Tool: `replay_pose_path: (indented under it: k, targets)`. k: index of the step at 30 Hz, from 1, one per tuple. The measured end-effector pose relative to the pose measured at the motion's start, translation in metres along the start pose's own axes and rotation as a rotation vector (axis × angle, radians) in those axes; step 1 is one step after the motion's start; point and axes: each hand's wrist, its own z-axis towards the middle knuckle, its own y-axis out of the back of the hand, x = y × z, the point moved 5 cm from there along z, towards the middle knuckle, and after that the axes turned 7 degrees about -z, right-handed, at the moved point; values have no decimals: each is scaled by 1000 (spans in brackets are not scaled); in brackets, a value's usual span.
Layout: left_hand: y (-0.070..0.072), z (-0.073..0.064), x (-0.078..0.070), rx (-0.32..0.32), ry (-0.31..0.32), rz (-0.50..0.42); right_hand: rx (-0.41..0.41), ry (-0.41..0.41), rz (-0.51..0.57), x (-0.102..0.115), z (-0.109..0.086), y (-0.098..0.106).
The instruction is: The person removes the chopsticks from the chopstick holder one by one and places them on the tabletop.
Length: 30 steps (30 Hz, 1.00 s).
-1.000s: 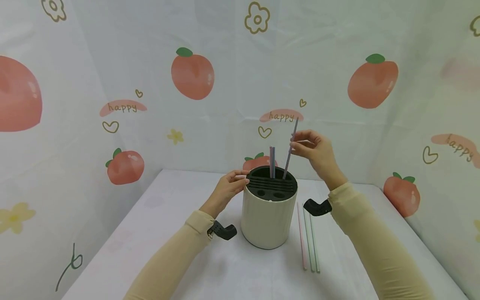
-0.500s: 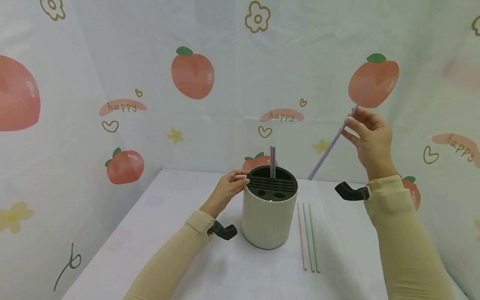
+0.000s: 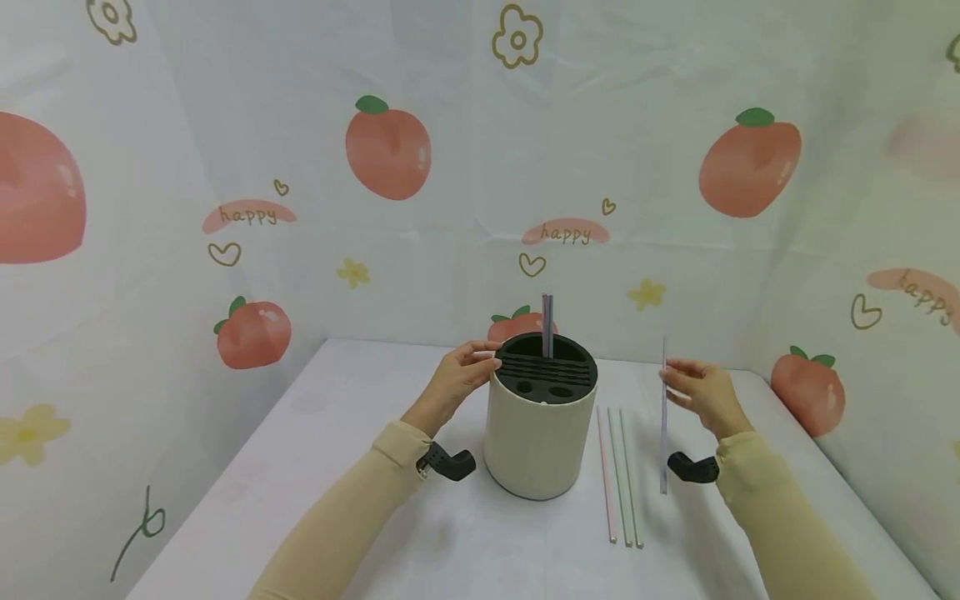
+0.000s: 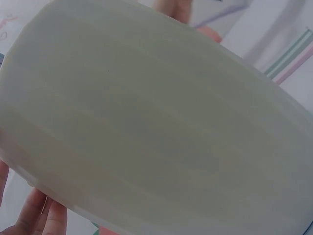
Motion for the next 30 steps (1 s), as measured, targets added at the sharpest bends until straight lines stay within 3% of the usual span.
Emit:
replay_pose_path:
  k: [6,11,18,22,30]
  targets:
    - [-1,0,0,-3,-2,0,52,-132,-183,-53,-9,-9]
    - [-2,0,0,9,5,1,45,-228,-226,-77,-19,-14]
    - [-1,-1,0,1,-2,0,12,-262,-310,-94,-21,-18]
    - [0,-2,0,1,-8,4,1,-285,-305,-101,-18,-20]
    - [0,-1,0,3,-2,6,-20,-299,-338,-103,-16,-25]
